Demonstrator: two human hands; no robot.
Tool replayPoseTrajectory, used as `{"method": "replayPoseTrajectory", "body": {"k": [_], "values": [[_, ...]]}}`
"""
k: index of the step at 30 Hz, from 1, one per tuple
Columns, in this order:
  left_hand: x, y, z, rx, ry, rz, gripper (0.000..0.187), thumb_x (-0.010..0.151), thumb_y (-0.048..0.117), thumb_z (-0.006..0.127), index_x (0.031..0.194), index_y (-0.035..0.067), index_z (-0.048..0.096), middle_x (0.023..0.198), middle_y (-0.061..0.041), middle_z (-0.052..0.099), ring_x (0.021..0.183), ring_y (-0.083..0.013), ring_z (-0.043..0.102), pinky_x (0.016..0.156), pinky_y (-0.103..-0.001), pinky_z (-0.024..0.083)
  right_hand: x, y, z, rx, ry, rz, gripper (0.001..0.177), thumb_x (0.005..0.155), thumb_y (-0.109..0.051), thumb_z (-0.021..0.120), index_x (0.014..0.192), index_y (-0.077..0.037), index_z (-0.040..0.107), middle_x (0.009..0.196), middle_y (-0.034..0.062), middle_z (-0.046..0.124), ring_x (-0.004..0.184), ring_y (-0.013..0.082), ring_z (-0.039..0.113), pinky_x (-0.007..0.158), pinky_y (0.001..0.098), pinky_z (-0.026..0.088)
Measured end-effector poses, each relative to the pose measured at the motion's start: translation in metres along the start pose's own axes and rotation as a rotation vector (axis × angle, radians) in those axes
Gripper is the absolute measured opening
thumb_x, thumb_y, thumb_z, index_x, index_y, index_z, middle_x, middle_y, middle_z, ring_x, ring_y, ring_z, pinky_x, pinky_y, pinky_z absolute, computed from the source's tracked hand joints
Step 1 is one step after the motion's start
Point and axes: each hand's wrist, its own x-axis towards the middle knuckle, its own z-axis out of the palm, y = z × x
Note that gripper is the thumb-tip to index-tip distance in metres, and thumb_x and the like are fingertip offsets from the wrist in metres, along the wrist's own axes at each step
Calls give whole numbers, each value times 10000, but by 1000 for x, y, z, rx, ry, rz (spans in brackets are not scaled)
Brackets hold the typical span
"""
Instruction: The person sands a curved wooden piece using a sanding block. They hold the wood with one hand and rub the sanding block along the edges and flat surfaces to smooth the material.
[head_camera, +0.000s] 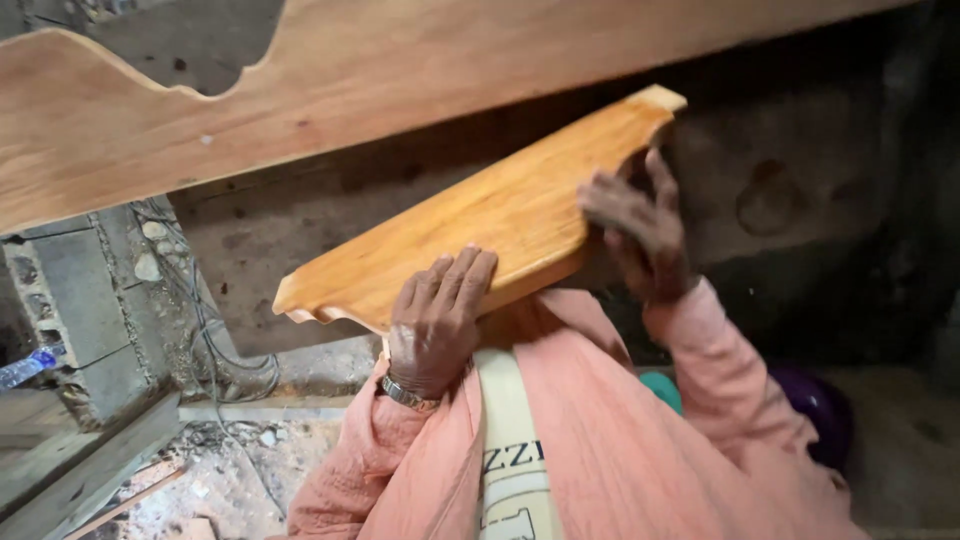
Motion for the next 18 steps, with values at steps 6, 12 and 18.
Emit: {"method": "replayPoseTrajectory", "body": {"k": [6,12,18], "values": [[-9,6,4,54,9,68,301,1087,305,482,1317,244,666,1234,-4,709,992,-233,694,837,-336,557,-22,92,-22,-466,-46,-68,320,1066,-187,690,1368,-140,787,1335,110,779,1394,364,605,1242,685,107],[-9,15,6,63,22,93,288,1071,293,543,1323,228,666,1211,-58,709,953,-270,688,797,-351,567,2,2,-12,-23,-137,6,251,1047,-244,583,1213,-187,762,1226,-11,769,1226,232,691,1313,520,84],[-14,22,9,-32,26,42,337,1081,293,487,1354,183,651,1221,-103,704,955,-318,676,839,-399,553,-12,116,-42,-620,-92,-12,220,1176,-261,687,1235,-103,829,1293,107,801,1336,348,691,1272,626,198]]}}
